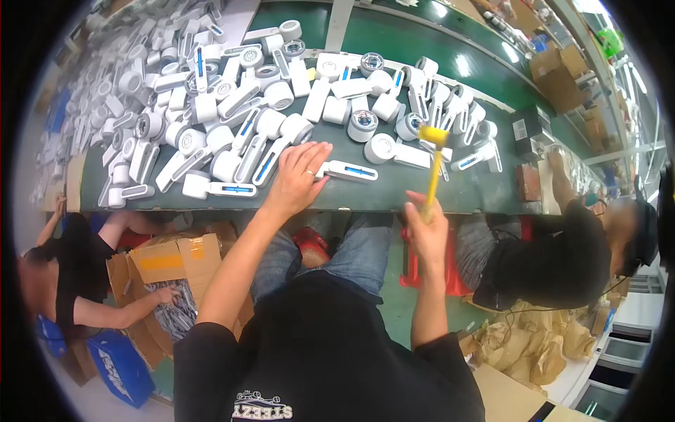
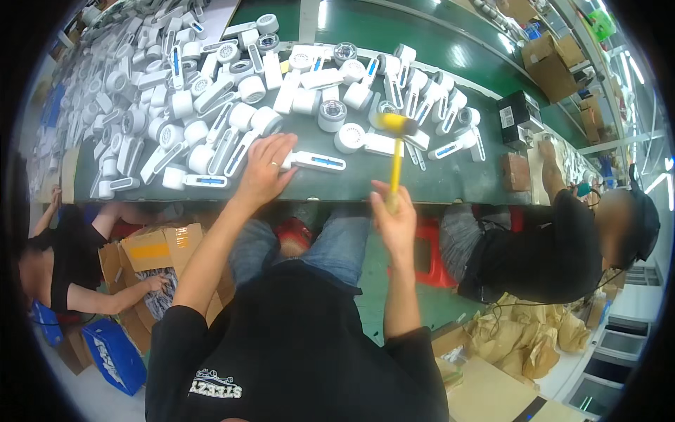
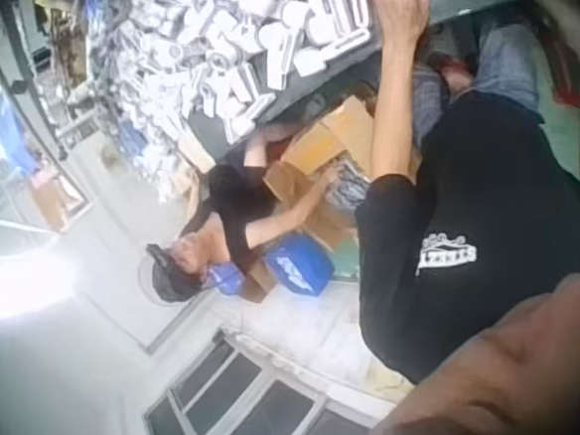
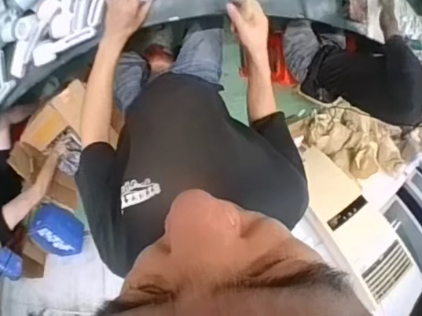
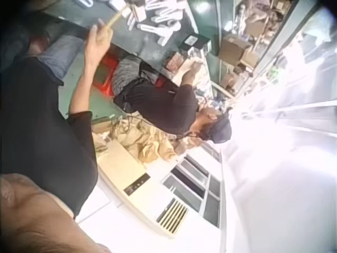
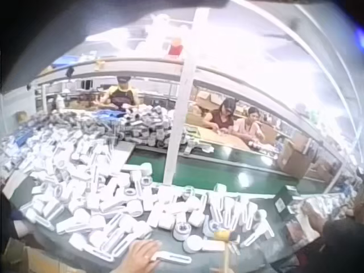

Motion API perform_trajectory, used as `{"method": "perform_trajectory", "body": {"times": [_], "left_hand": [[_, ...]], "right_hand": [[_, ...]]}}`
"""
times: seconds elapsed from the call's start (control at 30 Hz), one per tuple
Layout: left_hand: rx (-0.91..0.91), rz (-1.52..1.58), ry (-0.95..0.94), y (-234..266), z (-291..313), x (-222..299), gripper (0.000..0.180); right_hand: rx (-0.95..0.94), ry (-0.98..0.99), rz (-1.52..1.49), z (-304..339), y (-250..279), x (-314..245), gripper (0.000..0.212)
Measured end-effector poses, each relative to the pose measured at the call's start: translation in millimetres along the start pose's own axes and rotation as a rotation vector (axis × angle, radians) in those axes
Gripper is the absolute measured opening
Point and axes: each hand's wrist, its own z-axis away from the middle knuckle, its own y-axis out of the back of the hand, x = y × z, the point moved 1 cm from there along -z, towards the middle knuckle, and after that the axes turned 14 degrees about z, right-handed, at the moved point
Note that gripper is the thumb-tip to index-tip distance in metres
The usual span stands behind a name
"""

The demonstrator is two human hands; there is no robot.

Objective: Assembling handheld fans using a hammer at a factory workstation.

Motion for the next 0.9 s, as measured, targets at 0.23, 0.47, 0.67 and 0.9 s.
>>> {"method": "perform_trajectory", "body": {"times": [0.23,0.47,0.67,0.9], "left_hand": [[-0.019,-0.047,0.024,-10.0,-6.9,1.5,0.079],[0.012,-0.041,0.038,0.2,1.7,8.9,0.075],[0.013,-0.036,0.032,0.6,1.2,11.8,0.084],[0.035,-0.007,0.078,-0.5,5.7,5.5,0.085]], "right_hand": [[0.089,0.365,0.204,-48.9,-39.6,3.7,0.035],[0.543,0.120,0.457,-75.2,34.1,30.2,0.025],[0.561,0.209,0.567,-89.1,58.0,47.3,0.024],[0.019,0.335,0.160,-54.4,-33.0,4.7,0.039]]}}
